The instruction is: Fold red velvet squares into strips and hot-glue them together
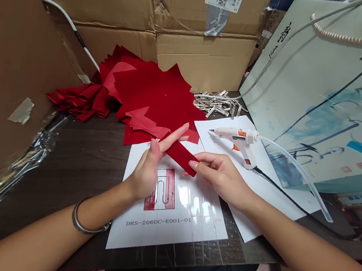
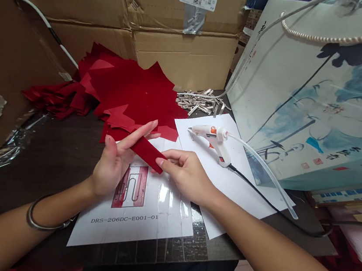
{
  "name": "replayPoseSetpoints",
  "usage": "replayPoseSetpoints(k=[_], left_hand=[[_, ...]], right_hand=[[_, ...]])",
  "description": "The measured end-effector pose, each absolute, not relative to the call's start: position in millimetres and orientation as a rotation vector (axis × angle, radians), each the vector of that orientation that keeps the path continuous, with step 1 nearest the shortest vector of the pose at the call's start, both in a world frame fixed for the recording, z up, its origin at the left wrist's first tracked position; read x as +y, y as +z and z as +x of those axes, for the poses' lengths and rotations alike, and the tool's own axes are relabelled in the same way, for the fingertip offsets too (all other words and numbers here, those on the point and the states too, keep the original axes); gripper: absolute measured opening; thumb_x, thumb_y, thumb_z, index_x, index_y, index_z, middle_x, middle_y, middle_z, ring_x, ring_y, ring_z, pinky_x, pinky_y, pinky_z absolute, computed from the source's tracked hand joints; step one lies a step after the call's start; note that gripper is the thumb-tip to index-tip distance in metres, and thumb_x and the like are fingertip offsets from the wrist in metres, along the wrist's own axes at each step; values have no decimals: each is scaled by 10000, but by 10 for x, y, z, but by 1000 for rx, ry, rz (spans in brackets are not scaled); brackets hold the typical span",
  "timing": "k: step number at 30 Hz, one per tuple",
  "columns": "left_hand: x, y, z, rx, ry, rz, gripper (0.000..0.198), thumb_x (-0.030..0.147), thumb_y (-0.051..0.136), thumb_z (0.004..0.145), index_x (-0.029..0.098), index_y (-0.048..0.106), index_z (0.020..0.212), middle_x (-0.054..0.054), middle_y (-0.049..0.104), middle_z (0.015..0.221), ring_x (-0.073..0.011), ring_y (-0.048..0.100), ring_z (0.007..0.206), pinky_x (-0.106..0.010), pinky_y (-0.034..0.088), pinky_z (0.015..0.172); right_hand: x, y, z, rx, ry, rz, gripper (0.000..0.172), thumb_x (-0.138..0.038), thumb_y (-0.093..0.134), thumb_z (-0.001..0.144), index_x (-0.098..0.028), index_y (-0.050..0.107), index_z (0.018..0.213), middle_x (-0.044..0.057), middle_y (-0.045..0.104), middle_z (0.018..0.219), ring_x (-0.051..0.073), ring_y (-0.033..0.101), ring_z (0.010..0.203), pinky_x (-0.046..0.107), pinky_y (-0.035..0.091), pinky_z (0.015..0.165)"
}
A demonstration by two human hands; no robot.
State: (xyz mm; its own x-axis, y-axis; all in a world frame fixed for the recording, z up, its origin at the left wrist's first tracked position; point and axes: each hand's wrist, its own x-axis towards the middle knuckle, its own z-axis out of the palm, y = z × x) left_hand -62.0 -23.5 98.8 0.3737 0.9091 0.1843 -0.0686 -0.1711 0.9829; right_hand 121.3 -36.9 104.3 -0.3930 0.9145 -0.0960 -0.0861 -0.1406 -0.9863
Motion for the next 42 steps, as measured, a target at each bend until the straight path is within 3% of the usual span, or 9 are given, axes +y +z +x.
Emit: replayPoseSetpoints(k=[3, 6, 11, 13, 17, 21, 29, 37, 42], left_hand=[[-253, 1008, -607, 807, 1050, 1457, 637, 622, 140, 970, 311, 474, 1413, 9, 410, 1510, -295, 317, 1413, -479, 231, 1175], [-241, 999, -602, 776, 1078, 1429, 618, 629, 171, 967, 322, 470, 1412, 14, 386, 1524, -290, 312, 1417, -481, 233, 1174], [-219, 992, -608, 782, 1101, 1378, 617, 641, 184, 962, 326, 448, 1423, 6, 354, 1542, -290, 330, 1408, -481, 280, 1147], [-221, 1004, -609, 798, 1092, 1354, 624, 649, 186, 958, 327, 440, 1427, 3, 338, 1550, -300, 320, 1413, -482, 330, 1114], [-236, 1029, -606, 774, 1079, 1369, 658, 657, 182, 952, 286, 488, 1403, -20, 390, 1523, -290, 329, 1409, -460, 297, 1140], [-244, 1027, -609, 714, 1057, 1355, 650, 631, 184, 967, 259, 530, 1374, -27, 442, 1490, -267, 328, 1412, -441, 210, 1186], [-235, 1023, -624, 684, 1026, 1252, 668, 640, 160, 963, 265, 554, 1351, -35, 481, 1460, -308, 355, 1387, -494, 283, 1133], [-241, 1031, -625, 646, 1038, 1248, 675, 669, 196, 946, 273, 449, 1431, -41, 464, 1473, -304, 404, 1354, -461, 316, 1116], [-222, 1008, -623, 792, 1102, 1179, 533, 476, 416, 982, 313, 335, 1483, -42, 547, 1400, -274, 432, 1350, -441, 320, 1124]], right_hand=[[-368, 1044, 1206, -1373, 1638, -992, 181, -258, 579, 897, -176, 730, 840, 36, 711, 835, 151, 625, 812, 296, 454, 806], [-358, 1034, 1202, -1346, 1636, -1035, 209, -279, 556, 910, -172, 732, 880, 40, 709, 815, 131, 597, 708, 286, 454, 720], [-353, 1008, 1224, -1234, 1651, -1037, 346, -290, 549, 914, -211, 601, 1246, -54, 537, 546, 88, 392, 439, 253, 364, 508], [-367, 1011, 1242, -1251, 1667, -977, 401, -287, 560, 911, -263, 527, 1310, -63, 544, 577, 79, 376, 426, 243, 354, 491], [-406, 1044, 1268, -1456, 1604, -835, 268, -270, 574, 909, -274, 615, 1173, 12, 686, 967, 104, 584, 664, 253, 448, 623], [-424, 1060, 1262, -1649, 1524, -823, 218, -329, 556, 928, -205, 731, 966, 35, 718, 954, 156, 632, 884, 287, 470, 776], [-395, 1010, 1230, -1504, 1548, -898, 310, -358, 540, 939, -186, 745, 781, 28, 754, 854, 121, 646, 773, 267, 465, 727], [-395, 1000, 1230, -1512, 1529, -889, 315, -352, 524, 947, -189, 727, 770, 21, 752, 848, 90, 578, 633, 256, 417, 613], [-402, 1021, 1239, -1511, 1476, -909, 315, -344, 521, 945, -176, 720, 768, 18, 742, 823, 60, 458, 484, 254, 418, 580]])
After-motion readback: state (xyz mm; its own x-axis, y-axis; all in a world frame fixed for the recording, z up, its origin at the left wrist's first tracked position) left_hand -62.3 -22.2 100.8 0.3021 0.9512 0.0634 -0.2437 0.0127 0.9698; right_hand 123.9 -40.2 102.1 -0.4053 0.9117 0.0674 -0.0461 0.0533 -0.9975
